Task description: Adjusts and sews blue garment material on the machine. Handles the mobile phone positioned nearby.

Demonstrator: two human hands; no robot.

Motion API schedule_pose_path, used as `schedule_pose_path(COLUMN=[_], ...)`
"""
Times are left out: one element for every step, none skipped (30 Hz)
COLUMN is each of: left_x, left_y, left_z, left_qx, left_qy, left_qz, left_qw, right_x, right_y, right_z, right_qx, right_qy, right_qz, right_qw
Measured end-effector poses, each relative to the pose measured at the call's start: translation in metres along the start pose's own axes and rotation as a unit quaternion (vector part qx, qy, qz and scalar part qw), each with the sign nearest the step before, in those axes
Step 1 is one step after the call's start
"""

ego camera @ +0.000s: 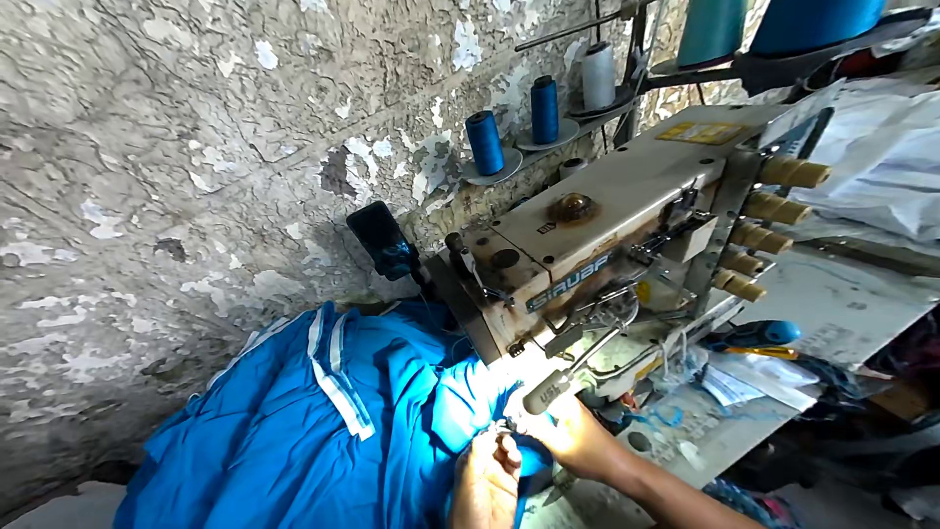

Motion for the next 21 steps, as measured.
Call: schedule_pose_path(left_x=[0.0, -0.002, -0.003, -0.001, 0.004, 0.01, 0.012, 0.013, 0.012, 0.011, 0.011, 0.012, 0.013, 0.014, 0.013, 0.013, 0.012, 0.011, 0.01, 0.009, 0.009], left_y=[0.003, 0.01, 0.02, 0.031, 0.037, 0.04, 0.04, 0.04, 0.042, 0.043, 0.043, 0.044, 0.044, 0.044, 0.044, 0.044, 0.043, 0.042, 0.041, 0.041, 0.04], left_z=[0.0, 0.0, 0.003, 0.009, 0.016, 0.021, 0.025, 0.026, 0.027, 0.027, 0.026, 0.026, 0.025, 0.024, 0.023, 0.023, 0.023, 0.023, 0.023, 0.023, 0.023], left_qx=[0.026, 0.088, 0.183, 0.284, 0.36, 0.403, 0.422, 0.431, 0.432, 0.428, 0.422, 0.415, 0.413, 0.417, 0.429, 0.443, 0.452, 0.457, 0.46, 0.461, 0.459], left_qy=[0.006, 0.023, 0.045, 0.064, 0.076, 0.082, 0.092, 0.104, 0.113, 0.114, 0.109, 0.1, 0.088, 0.072, 0.059, 0.057, 0.057, 0.061, 0.067, 0.074, 0.08], left_qz=[-0.016, -0.074, -0.171, -0.284, -0.371, -0.426, -0.455, -0.466, -0.465, -0.453, -0.436, -0.419, -0.404, -0.398, -0.398, -0.405, -0.417, -0.428, -0.433, -0.436, -0.439], left_qw=[0.999, 0.993, 0.967, 0.914, 0.852, 0.806, 0.778, 0.766, 0.764, 0.774, 0.787, 0.802, 0.811, 0.814, 0.809, 0.798, 0.786, 0.777, 0.772, 0.77, 0.768], right_x=[0.0, 0.001, 0.001, 0.0, -0.001, -0.002, -0.003, -0.002, -0.002, -0.001, -0.002, -0.002, -0.002, -0.003, -0.003, -0.003, -0.004, -0.004, -0.004, -0.004, -0.004], right_y=[0.0, 0.0, -0.001, -0.001, -0.001, 0.0, 0.001, 0.002, 0.002, 0.001, 0.0, 0.0, -0.001, -0.001, 0.0, 0.0, 0.002, 0.003, 0.004, 0.005, 0.006], right_z=[0.0, 0.0, -0.001, -0.001, -0.001, -0.002, -0.002, -0.001, -0.001, -0.001, 0.0, 0.0, -0.001, -0.001, -0.002, -0.002, -0.001, -0.001, -0.001, -0.001, -0.001], right_qx=[-0.001, 0.005, 0.016, 0.034, 0.053, 0.058, 0.058, 0.059, 0.061, 0.063, 0.063, 0.065, 0.065, 0.066, 0.062, 0.058, 0.06, 0.07, 0.077, 0.079, 0.078], right_qy=[0.002, 0.002, 0.002, 0.006, 0.01, 0.016, 0.017, 0.013, 0.007, 0.003, 0.001, 0.001, 0.0, 0.0, 0.002, 0.004, 0.01, 0.018, 0.025, 0.031, 0.036], right_qz=[-0.009, -0.015, -0.019, -0.021, -0.026, -0.03, -0.033, -0.035, -0.034, -0.033, -0.033, -0.035, -0.04, -0.047, -0.052, -0.057, -0.063, -0.074, -0.087, -0.096, -0.1], right_qw=[1.0, 1.0, 1.0, 0.999, 0.998, 0.998, 0.998, 0.998, 0.998, 0.997, 0.997, 0.997, 0.997, 0.997, 0.997, 0.997, 0.996, 0.995, 0.993, 0.992, 0.991])
Point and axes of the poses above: each hand's wrist, its own z-axis away from the middle knuckle, its own x-axis out of the palm, y = z × x, the point moved 9 cm from there along -z, towards the middle knuckle, and after that the axes turned 13 degrees about -z, right-handed, at the moved point
